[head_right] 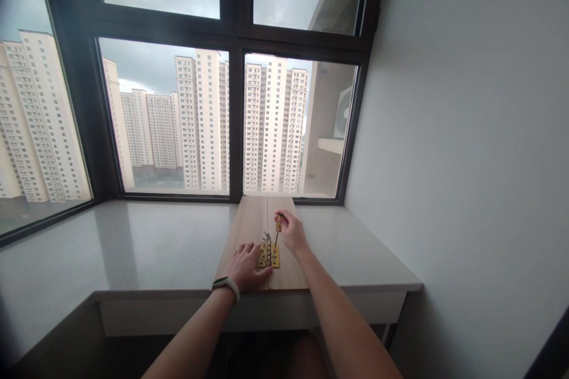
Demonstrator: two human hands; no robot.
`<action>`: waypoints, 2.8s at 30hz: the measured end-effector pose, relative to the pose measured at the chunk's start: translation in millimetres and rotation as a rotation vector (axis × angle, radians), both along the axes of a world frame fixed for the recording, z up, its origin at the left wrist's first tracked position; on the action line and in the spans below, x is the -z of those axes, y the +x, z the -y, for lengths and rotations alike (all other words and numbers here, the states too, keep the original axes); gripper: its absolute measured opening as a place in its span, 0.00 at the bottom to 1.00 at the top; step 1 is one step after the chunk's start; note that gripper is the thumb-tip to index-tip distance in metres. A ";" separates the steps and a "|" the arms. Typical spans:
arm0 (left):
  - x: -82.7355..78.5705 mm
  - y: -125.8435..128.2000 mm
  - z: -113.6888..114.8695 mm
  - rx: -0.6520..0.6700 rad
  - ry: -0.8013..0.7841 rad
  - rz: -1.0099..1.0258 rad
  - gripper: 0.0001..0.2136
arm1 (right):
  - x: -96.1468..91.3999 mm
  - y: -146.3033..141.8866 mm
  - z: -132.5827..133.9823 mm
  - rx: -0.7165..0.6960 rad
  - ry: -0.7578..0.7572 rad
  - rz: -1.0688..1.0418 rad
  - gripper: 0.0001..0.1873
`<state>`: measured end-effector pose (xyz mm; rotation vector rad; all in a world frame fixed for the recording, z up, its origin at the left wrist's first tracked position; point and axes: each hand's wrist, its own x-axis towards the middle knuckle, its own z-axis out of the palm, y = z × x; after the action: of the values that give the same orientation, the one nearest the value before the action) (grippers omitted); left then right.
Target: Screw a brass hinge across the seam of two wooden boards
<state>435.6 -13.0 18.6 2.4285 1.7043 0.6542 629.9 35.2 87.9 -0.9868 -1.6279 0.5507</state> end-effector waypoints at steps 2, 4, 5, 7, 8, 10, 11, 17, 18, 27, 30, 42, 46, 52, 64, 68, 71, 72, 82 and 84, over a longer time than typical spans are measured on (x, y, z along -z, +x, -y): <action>-0.9 0.1 0.6 -0.002 -0.012 -0.007 0.40 | -0.9 -0.7 2.5 0.014 0.001 0.016 0.14; -1.5 0.2 1.4 -0.001 -0.017 -0.013 0.39 | -2.5 -0.3 3.5 0.009 -0.012 0.036 0.14; -1.5 0.4 1.9 0.001 -0.015 -0.014 0.39 | -3.3 0.3 3.4 -0.002 -0.021 0.046 0.15; -1.0 1.0 3.0 0.005 -0.003 -0.017 0.38 | -4.7 1.8 2.1 -0.029 -0.036 0.062 0.16; -0.5 1.3 3.5 0.006 0.006 -0.018 0.38 | -5.2 2.5 1.0 -0.039 -0.043 0.068 0.16; 0.5 1.8 4.6 0.016 0.030 -0.021 0.37 | -5.7 3.5 -1.4 -0.046 -0.054 0.071 0.17; 0.8 2.0 5.2 0.025 0.041 -0.021 0.37 | -5.9 3.6 -2.4 -0.045 -0.056 0.067 0.17; -2.0 2.1 8.0 0.059 0.037 -0.018 0.32 | -10.0 2.7 -2.9 -0.038 -0.025 0.055 0.14; -2.7 2.1 8.2 0.056 0.032 -0.022 0.32 | -10.6 2.5 -2.7 -0.032 -0.021 0.060 0.14; -4.6 1.2 8.7 0.063 0.002 -0.022 0.32 | -6.2 -4.7 -6.9 0.049 0.019 0.030 0.16; -5.1 1.1 9.1 0.052 -0.008 -0.024 0.32 | -3.9 -7.6 -7.7 0.107 0.025 0.023 0.16; -6.2 0.7 9.1 0.045 -0.002 -0.019 0.33 | -15.3 -10.3 -7.2 -0.103 -0.096 -0.041 0.15; -5.9 1.3 9.1 0.035 0.005 -0.009 0.35 | -17.6 -9.0 -9.5 -0.131 -0.111 -0.005 0.16; -2.5 0.3 6.6 0.045 0.022 0.000 0.34 | -8.0 -12.1 -12.2 -0.034 -0.034 0.009 0.12; -1.1 -0.5 5.3 0.051 0.037 0.014 0.34 | -7.6 -14.2 -9.0 -0.093 -0.084 0.027 0.14; -1.4 -0.5 5.4 0.039 0.042 -0.009 0.34 | -16.8 -8.4 -12.9 -0.221 -0.170 0.025 0.16; -0.7 -1.0 4.9 0.042 0.048 -0.015 0.34 | -22.4 -4.5 -16.3 -0.275 -0.234 0.037 0.18; -0.4 -1.2 4.7 0.043 0.048 -0.014 0.35 | -23.8 -3.6 -17.2 -0.287 -0.250 0.044 0.18; 0.8 -0.9 3.7 0.048 0.060 -0.003 0.35 | -16.8 -6.1 -12.3 -0.136 -0.104 0.048 0.13; 1.4 -0.9 3.2 0.050 0.070 0.000 0.34 | -12.4 -9.3 -9.6 -0.060 -0.061 0.065 0.12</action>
<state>434.7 -16.3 17.1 2.5094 1.6415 0.7197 620.5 44.8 100.3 -1.0121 -1.7118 0.6172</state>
